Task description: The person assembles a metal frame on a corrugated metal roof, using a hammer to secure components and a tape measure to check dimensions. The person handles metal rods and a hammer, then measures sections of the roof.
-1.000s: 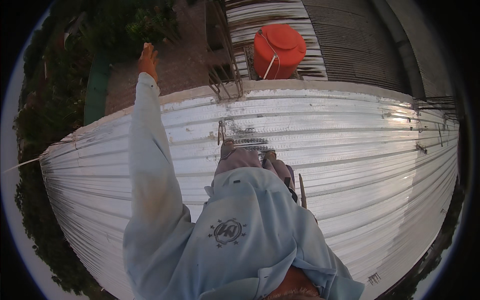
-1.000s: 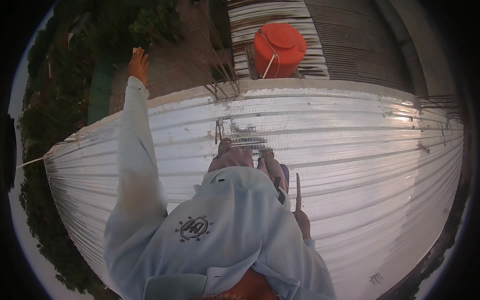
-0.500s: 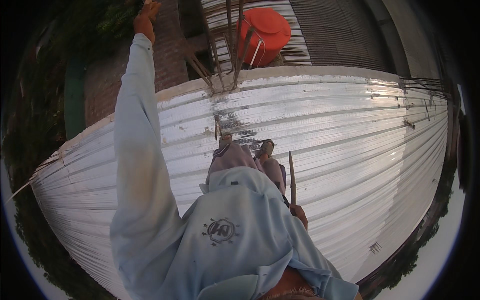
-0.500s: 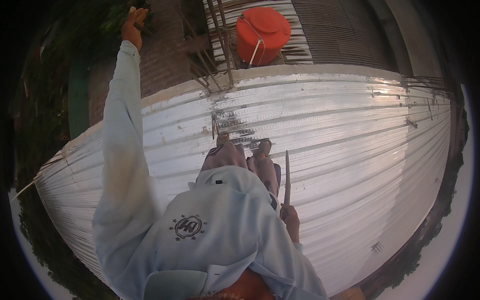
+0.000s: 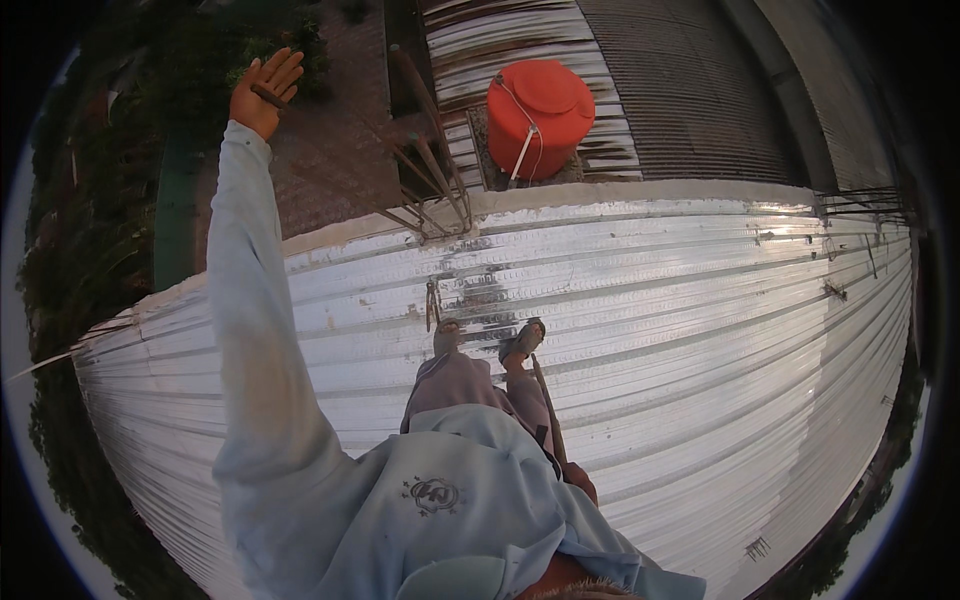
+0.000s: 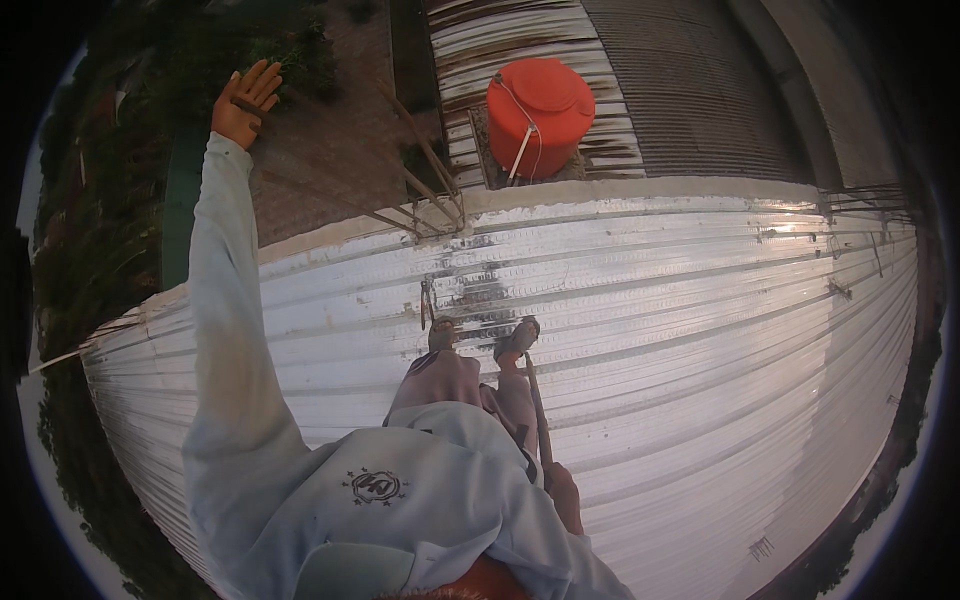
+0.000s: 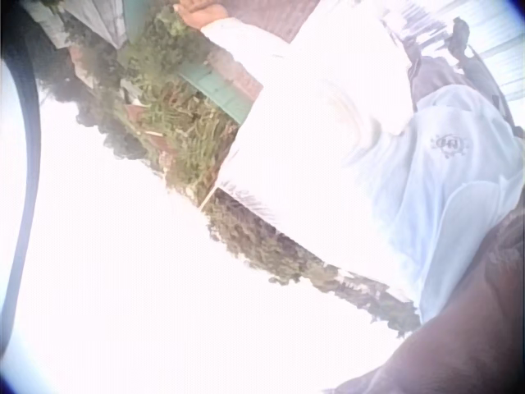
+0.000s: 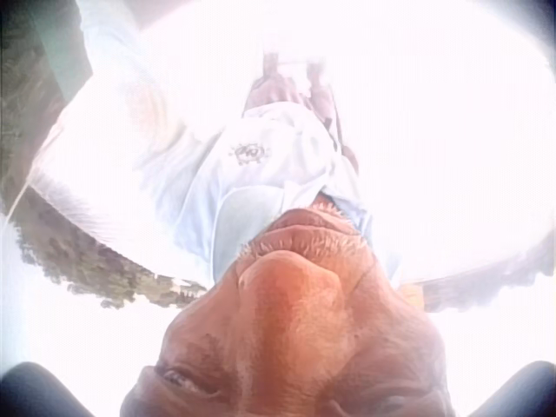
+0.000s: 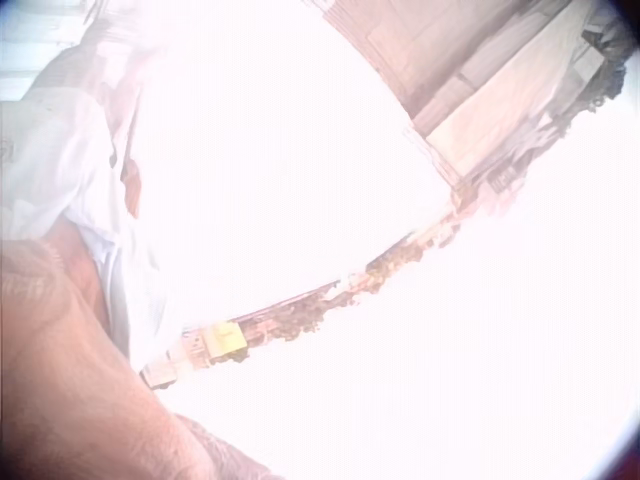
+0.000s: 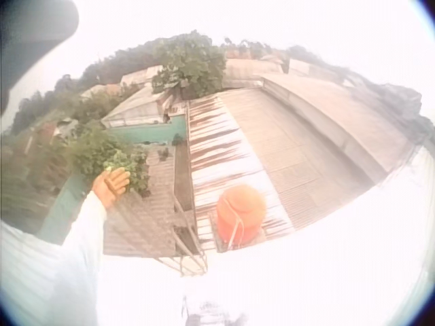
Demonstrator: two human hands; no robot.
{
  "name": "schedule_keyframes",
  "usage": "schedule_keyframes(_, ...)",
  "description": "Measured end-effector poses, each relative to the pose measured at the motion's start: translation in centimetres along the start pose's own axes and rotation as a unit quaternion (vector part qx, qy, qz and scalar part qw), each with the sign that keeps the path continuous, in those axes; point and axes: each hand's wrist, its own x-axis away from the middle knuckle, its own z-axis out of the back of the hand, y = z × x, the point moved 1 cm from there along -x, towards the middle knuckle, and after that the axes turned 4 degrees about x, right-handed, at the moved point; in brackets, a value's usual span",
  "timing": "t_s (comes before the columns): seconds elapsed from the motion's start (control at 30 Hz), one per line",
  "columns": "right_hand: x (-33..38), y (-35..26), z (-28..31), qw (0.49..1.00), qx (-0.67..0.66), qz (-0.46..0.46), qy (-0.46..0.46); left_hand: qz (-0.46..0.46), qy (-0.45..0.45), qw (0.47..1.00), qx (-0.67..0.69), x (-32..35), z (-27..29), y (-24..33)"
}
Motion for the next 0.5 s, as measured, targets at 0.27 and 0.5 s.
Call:
schedule_keyframes(0.27,-3.3,-4.8,9.0,1.0,0.007,-0.009,-0.004,-0.023,0.121,0.986,0.11,0.4,5.4,-1.6)
schedule_keyframes(0.5,-0.4,-8.8,10.2,0.988,-0.007,0.142,0.067,-0.043,0.175,0.978,0.1,1.2,2.4,-2.3)
